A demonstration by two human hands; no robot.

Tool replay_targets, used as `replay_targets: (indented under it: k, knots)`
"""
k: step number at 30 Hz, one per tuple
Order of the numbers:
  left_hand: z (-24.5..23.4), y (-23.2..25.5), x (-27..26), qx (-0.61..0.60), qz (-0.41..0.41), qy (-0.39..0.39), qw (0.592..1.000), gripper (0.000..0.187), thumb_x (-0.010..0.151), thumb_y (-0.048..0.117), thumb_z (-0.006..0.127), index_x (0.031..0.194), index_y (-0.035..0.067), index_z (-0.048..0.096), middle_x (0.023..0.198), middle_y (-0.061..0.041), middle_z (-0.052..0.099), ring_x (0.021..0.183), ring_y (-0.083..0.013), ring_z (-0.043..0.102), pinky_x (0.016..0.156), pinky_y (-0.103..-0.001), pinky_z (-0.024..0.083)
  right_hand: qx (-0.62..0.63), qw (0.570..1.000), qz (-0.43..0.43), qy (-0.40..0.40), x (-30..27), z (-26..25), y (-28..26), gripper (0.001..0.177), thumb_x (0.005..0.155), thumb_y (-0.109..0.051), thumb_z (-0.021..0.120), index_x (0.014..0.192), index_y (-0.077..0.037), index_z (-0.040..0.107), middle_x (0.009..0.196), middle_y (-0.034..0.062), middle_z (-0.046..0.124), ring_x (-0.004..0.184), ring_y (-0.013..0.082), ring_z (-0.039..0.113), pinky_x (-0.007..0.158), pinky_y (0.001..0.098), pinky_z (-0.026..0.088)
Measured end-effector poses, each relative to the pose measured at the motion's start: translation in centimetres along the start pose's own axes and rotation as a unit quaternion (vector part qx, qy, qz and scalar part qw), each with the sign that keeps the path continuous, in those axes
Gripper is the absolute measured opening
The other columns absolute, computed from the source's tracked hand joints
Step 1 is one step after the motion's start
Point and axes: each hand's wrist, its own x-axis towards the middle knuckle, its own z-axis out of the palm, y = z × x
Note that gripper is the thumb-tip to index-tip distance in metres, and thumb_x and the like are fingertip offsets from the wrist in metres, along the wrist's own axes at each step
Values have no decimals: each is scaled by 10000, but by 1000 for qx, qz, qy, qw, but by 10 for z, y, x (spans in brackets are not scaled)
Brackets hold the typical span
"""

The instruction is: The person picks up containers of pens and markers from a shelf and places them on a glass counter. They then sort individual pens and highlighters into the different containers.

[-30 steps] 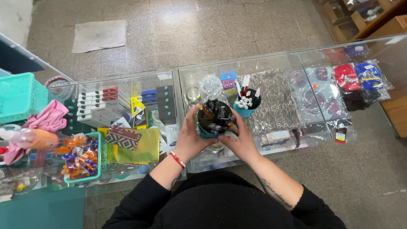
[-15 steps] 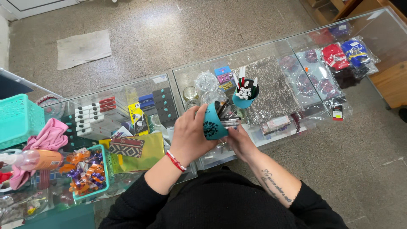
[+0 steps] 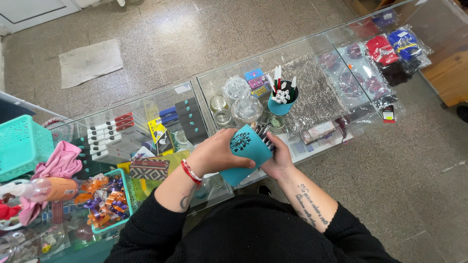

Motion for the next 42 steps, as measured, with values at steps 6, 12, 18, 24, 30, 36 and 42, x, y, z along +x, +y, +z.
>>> replay_targets:
  k: [6, 12, 18, 24, 30, 36, 42]
  knots:
    - [3, -12, 19, -171, -26, -130, 976, 933, 627, 650, 852, 1410, 197, 626, 1185, -181, 741, 1152, -364, 716, 931, -479, 609, -48, 952, -79, -292, 24, -66, 8, 952, 886, -485, 696, 1662, -208, 219, 1637, 103, 423, 1437, 320, 475, 1205, 511, 364]
    - [24, -23, 42, -368, -27, -276, 887, 928, 750, 516, 849, 1486, 50, 526, 1239, -325, 684, 1097, -430, 705, 858, -550, 614, -42, 960, -129, -246, 3, -50, 6, 1051, 793, -305, 858, 1637, -125, 260, 1364, 169, 667, 1347, 341, 577, 1140, 532, 460]
    - [56, -19, 60, -421, -43, -312, 851, 932, 818, 596, 770, 1534, 75, 480, 1443, -333, 563, 1297, -498, 577, 1014, -658, 506, -7, 967, -114, -229, 21, -99, -17, 815, 905, -212, 663, 1631, -138, 300, 1463, 154, 607, 1405, 387, 512, 1149, 623, 404]
    - [85, -10, 91, -474, -90, -303, 822, 930, 825, 593, 799, 1529, 71, 489, 1437, -276, 587, 1260, -436, 617, 979, -631, 524, 16, 992, -12, -122, 17, -100, -55, 498, 880, -273, 636, 1358, -138, 670, 1277, 154, 726, 1209, 385, 659, 1067, 595, 462]
    - [100, 32, 114, -499, -83, -266, 821, 786, 817, 487, 851, 1402, 20, 611, 1221, -263, 708, 1044, -384, 733, 771, -555, 618, 39, 987, -74, -138, 45, -126, -102, 352, 923, -122, 635, 1262, -210, 666, 1121, 46, 776, 1218, 340, 677, 1083, 584, 490]
    - [120, 48, 153, -528, -87, -221, 815, 701, 845, 470, 842, 1344, 22, 640, 1174, -233, 739, 976, -340, 758, 715, -529, 637, 15, 992, -83, -89, 88, -152, -197, 304, 897, -113, 686, 1185, -207, 696, 1083, 43, 775, 1046, 269, 745, 999, 530, 590]
    - [97, 81, 149, -465, -77, -150, 869, 873, 822, 512, 826, 1472, 7, 537, 1358, -299, 646, 1213, -437, 651, 879, -576, 602, -102, 976, -192, 5, 141, -127, -295, 314, 862, -74, 762, 1137, -180, 654, 963, 43, 756, 861, 228, 766, 822, 381, 642]
